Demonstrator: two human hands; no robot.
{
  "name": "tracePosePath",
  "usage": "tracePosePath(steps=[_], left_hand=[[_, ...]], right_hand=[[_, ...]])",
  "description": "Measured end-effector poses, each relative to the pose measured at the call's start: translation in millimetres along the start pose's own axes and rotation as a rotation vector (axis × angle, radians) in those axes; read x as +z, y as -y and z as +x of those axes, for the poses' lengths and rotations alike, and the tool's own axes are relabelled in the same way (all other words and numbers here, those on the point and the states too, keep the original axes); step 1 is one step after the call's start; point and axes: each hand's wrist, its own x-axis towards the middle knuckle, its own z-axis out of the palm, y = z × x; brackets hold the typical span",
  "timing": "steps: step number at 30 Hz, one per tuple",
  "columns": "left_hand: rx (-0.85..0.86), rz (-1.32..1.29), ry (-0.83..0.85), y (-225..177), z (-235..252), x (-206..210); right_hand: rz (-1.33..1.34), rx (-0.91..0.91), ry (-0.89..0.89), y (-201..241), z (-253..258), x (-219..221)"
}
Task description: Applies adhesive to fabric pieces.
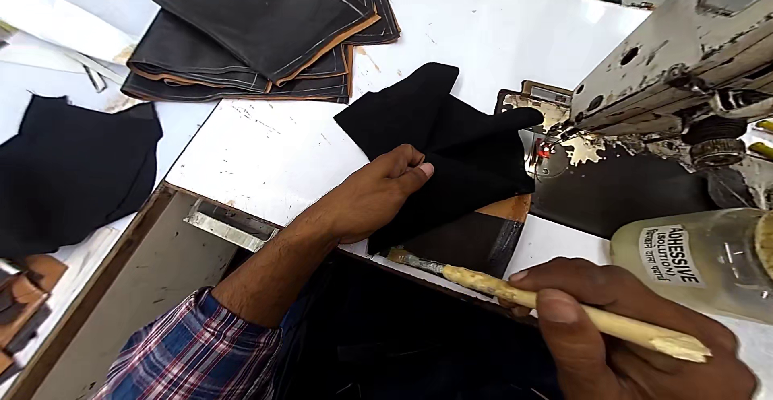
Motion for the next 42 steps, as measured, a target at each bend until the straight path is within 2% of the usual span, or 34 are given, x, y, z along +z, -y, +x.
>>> tracePosePath(steps=[3,13,19,24,31,33,38,42], left_hand=[[-0.019,-0.065,0.001,1,0,0],[-0.059,-0.197,-0.014,-2,0,3],[-0.034,-0.155,-0.016,0,0,2],[-0.018,-0.088,-0.018,0,-1,2],[0.052,0.154,-0.042,0,-3,2],[0.056,0.164,-0.047,-1,-3,3],[0.063,0.164,-0.045,-2,-4,2],[0.065,0.18,-0.044,-2,-4,2]], right_hand=[[-0.008,-0.013,0.007,-9,-3,12],[-0.062,-0.049,0.032,-5,1,11],[-0.171,-0.016,0.065,12,6,-13],[-0.101,-0.077,0.099,11,9,-1],[-0.403,0.123,0.299,34,17,-60],[-0.397,0.092,0.27,38,20,-52],[-0.19,-0.16,0.174,22,33,6],[-0.153,-0.074,0.176,21,25,-12]])
